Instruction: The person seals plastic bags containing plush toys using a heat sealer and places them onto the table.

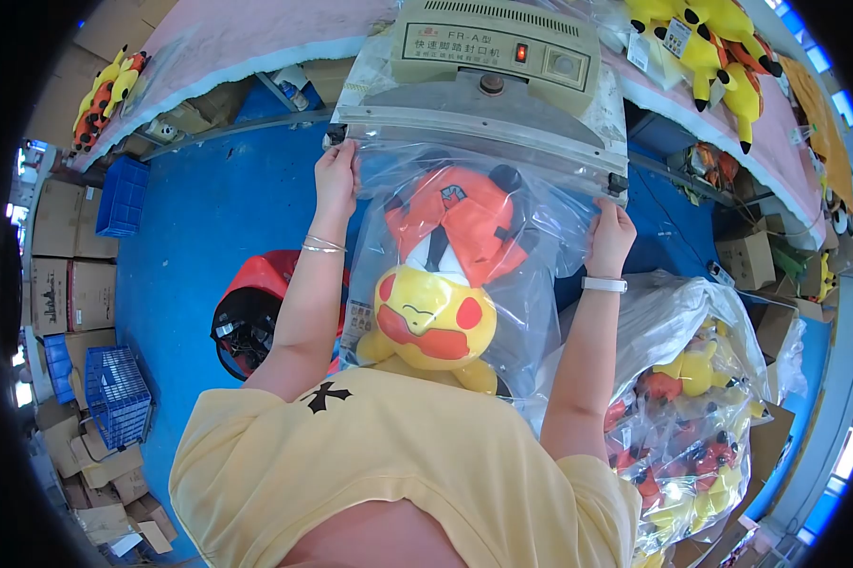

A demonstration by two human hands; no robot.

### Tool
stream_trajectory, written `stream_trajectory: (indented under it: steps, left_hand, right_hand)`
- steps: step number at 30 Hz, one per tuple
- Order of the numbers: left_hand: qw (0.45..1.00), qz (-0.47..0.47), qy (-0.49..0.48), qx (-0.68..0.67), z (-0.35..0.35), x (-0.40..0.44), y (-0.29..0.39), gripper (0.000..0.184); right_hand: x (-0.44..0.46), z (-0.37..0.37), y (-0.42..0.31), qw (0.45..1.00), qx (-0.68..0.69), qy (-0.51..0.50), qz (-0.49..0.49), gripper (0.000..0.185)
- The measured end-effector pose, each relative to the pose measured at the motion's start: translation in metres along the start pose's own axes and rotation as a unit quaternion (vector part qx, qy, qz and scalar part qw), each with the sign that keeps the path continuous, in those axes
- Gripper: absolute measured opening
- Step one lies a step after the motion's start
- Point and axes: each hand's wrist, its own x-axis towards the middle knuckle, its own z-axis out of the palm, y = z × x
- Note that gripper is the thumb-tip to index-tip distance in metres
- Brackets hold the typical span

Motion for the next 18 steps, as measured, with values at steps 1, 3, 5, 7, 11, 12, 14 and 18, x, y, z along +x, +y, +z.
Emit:
stream_trajectory:
  steps: [1, 3, 5, 7, 11, 12, 14, 18]
  left_hand:
    - [1.0, -0.002, -0.002, -0.001, -0.001, 0.001, -0.001, 0.014]
    - [1.0, -0.005, -0.008, -0.003, -0.001, 0.004, -0.003, 0.014]
    - [1.0, 0.01, 0.01, -0.001, 0.003, 0.006, -0.005, 0.013]
    - [0.998, 0.04, 0.047, 0.002, 0.007, 0.006, -0.007, 0.014]
    - [0.994, 0.087, 0.063, -0.019, 0.007, 0.007, -0.016, 0.015]
    - [0.992, 0.104, 0.063, -0.031, 0.007, 0.008, -0.016, 0.016]
    - [0.99, 0.123, 0.06, -0.044, 0.009, 0.01, -0.015, 0.016]
    - [0.985, 0.16, 0.057, -0.027, 0.01, 0.007, -0.013, 0.011]
  right_hand:
    - [-0.001, 0.001, 0.001, 1.0, -0.001, -0.001, -0.007, 0.018]
    - [-0.001, 0.002, 0.002, 1.0, -0.004, -0.002, -0.021, 0.017]
    - [0.0, 0.001, 0.004, 1.0, -0.001, 0.001, -0.022, 0.017]
    - [0.001, 0.001, 0.007, 1.0, 0.004, 0.003, -0.025, 0.017]
    - [0.001, -0.002, 0.01, 1.0, 0.006, 0.002, -0.024, 0.017]
    - [0.002, -0.002, 0.01, 1.0, 0.007, -0.001, -0.025, 0.017]
    - [0.002, -0.001, 0.01, 1.0, 0.009, -0.002, -0.026, 0.017]
    - [0.005, 0.002, 0.01, 1.0, 0.016, 0.003, -0.027, 0.014]
